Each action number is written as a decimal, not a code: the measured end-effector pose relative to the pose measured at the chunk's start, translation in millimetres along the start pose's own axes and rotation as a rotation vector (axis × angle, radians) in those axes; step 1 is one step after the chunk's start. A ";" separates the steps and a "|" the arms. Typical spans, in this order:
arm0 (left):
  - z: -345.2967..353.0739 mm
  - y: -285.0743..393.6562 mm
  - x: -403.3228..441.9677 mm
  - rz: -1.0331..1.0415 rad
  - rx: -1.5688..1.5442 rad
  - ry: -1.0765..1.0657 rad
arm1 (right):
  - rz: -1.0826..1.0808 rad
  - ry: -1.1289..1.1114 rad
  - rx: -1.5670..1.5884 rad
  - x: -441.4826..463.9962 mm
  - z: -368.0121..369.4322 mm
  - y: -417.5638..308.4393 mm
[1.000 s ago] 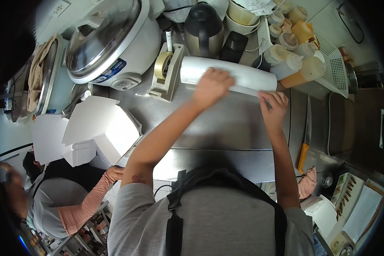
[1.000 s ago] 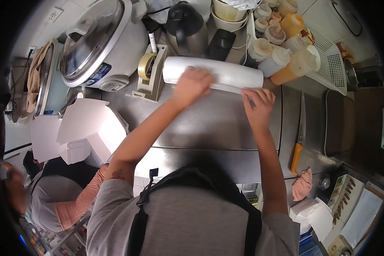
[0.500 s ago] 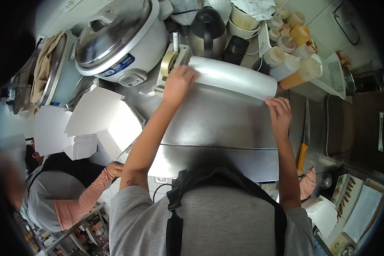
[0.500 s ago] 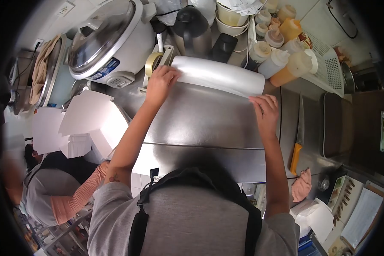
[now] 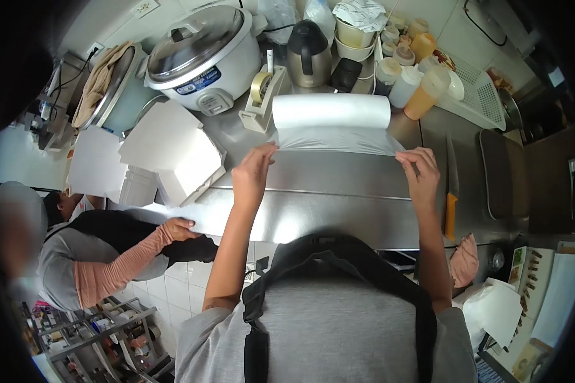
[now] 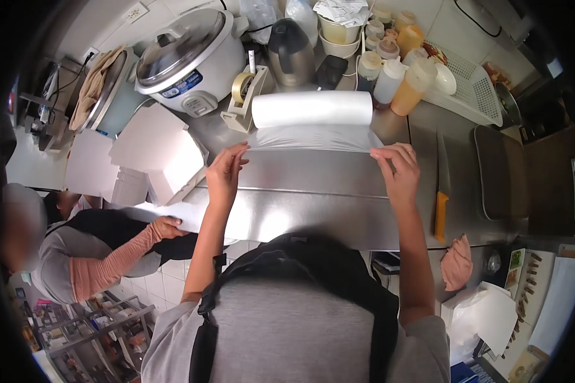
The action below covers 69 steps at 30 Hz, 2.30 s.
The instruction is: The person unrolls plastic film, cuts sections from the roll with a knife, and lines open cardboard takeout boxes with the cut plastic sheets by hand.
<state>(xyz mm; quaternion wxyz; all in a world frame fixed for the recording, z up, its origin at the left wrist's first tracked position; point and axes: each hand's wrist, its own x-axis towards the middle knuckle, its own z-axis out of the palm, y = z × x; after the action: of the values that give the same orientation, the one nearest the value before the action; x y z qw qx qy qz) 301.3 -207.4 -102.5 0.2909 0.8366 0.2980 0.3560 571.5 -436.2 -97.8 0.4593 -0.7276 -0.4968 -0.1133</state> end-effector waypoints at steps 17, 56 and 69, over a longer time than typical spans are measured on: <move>-41.6 40.6 -207.2 -0.101 0.229 -0.013 | 0.089 -0.341 0.058 -170.7 -69.2 -70.7; 50.6 -106.9 -260.9 0.123 0.889 -0.558 | 0.268 -0.786 0.153 -298.4 38.0 56.5; 50.1 -145.5 -269.6 0.276 0.843 -0.433 | 0.242 -0.833 -0.153 -280.7 53.8 86.5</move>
<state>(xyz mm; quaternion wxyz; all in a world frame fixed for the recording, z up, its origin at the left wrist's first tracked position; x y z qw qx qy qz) 144.0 -316.4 -346.9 -0.0676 0.9679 0.2352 0.0578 492.4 -575.1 -350.0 0.1746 -0.7958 -0.5412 0.2080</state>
